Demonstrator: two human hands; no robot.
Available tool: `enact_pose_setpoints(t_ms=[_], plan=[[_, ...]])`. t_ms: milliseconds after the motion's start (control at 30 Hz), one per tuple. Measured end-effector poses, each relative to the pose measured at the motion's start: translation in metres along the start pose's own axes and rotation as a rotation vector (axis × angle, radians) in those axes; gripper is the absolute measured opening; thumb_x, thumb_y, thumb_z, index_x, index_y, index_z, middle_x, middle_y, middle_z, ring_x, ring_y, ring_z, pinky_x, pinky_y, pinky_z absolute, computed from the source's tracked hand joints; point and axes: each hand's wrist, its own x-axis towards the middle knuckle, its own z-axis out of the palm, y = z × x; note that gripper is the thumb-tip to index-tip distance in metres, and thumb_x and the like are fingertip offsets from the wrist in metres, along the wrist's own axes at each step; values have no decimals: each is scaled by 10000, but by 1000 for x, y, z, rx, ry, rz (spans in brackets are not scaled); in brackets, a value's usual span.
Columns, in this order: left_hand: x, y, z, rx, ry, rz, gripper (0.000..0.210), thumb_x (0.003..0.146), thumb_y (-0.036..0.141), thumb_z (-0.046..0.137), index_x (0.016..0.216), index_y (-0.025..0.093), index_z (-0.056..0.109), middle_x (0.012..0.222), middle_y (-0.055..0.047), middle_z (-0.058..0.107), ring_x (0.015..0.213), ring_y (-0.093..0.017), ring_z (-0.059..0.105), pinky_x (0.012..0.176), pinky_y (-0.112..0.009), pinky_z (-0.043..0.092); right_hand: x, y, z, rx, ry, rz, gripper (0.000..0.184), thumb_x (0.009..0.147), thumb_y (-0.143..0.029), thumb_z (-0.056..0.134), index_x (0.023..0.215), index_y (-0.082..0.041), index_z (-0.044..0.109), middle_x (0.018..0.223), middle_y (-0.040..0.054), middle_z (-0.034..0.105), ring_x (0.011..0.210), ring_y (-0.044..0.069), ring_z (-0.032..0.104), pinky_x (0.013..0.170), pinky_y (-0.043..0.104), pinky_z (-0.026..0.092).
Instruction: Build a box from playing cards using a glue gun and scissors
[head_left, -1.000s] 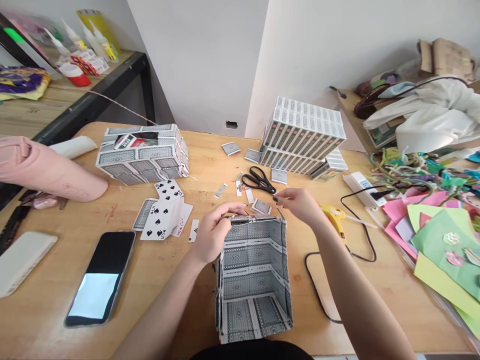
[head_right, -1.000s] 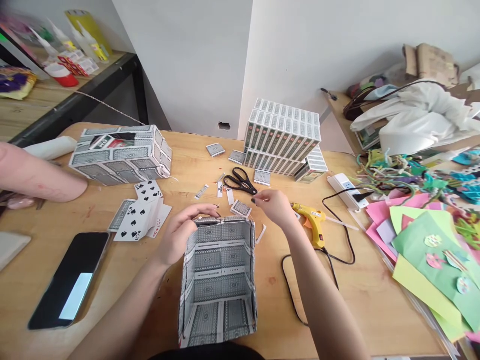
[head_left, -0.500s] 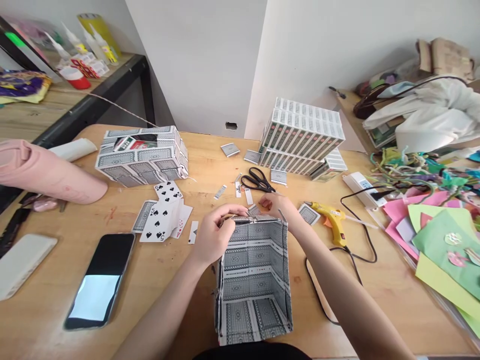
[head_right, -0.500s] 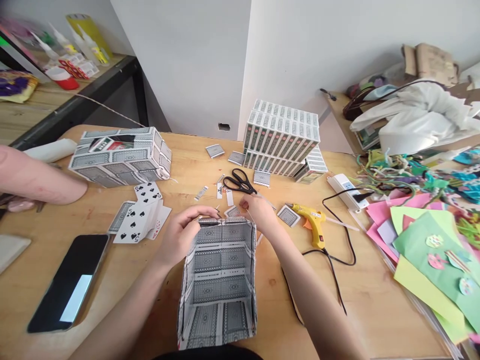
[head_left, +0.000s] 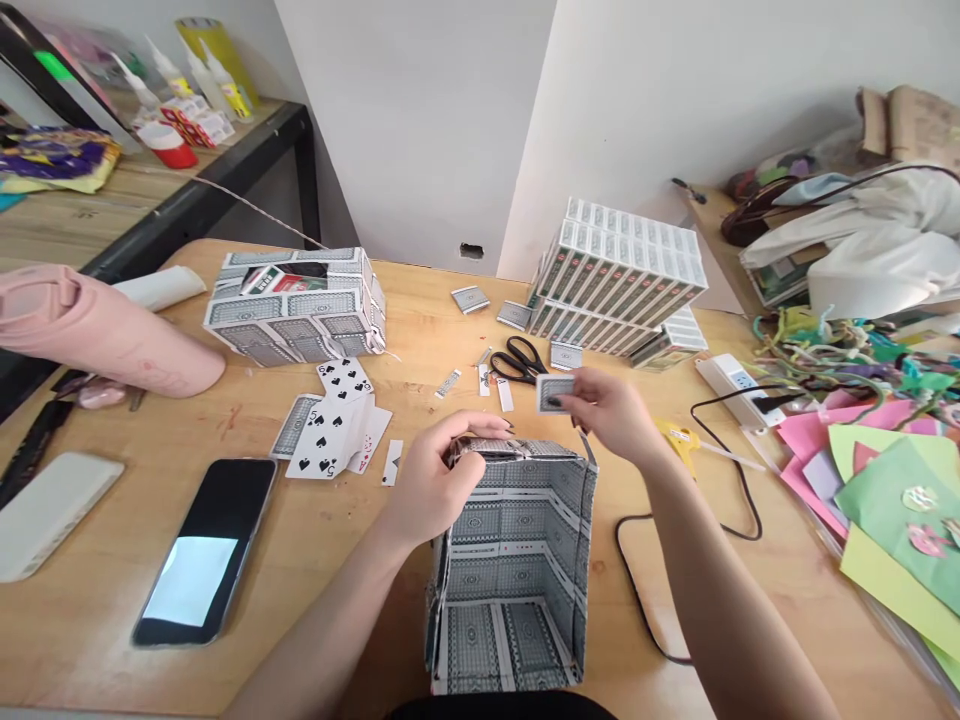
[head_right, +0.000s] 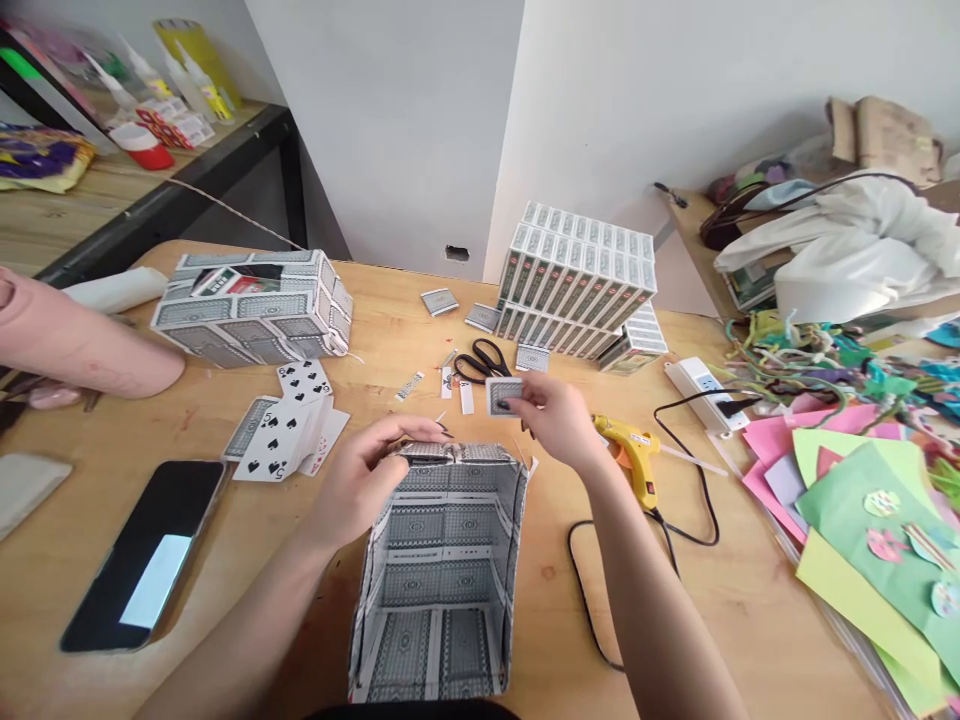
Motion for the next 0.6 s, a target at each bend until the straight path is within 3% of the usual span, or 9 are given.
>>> enact_pose_setpoints(t_ms=[67,167,367,600], plan=[[1,1,1,-2,-4,-12,366,710,34,414,986,164,617,981,-46,674,962,-169,611,869,-312,471,-17,-18,-13,173,83,-69,175,827,-338,515,823,-170,567,542,-35,536,464,96,494,474,230,416],[3,3,3,2,-3,-26,366,713,34,416,990,169,613,971,-38,675,952,-163,613,854,-296,476,-42,-45,-19,211,116,-205,146,841,-307,531,840,-182,604,552,-25,563,462,93,504,453,224,420],[5,4,6,14,8,-59,348,731,57,431,996,185,615,968,-26,669,932,-159,609,805,-272,481,-60,-74,-6,-161,77,-490,139,850,-197,526,891,-207,658,747,4,688,616,100,611,574,211,481],[6,3,7,-22,28,-86,324,734,90,451,990,185,627,1006,-28,660,965,-172,589,843,-294,461,-55,-88,-5,-444,5,-583,208,879,-180,455,923,-187,658,848,55,699,726,144,636,611,241,475]])
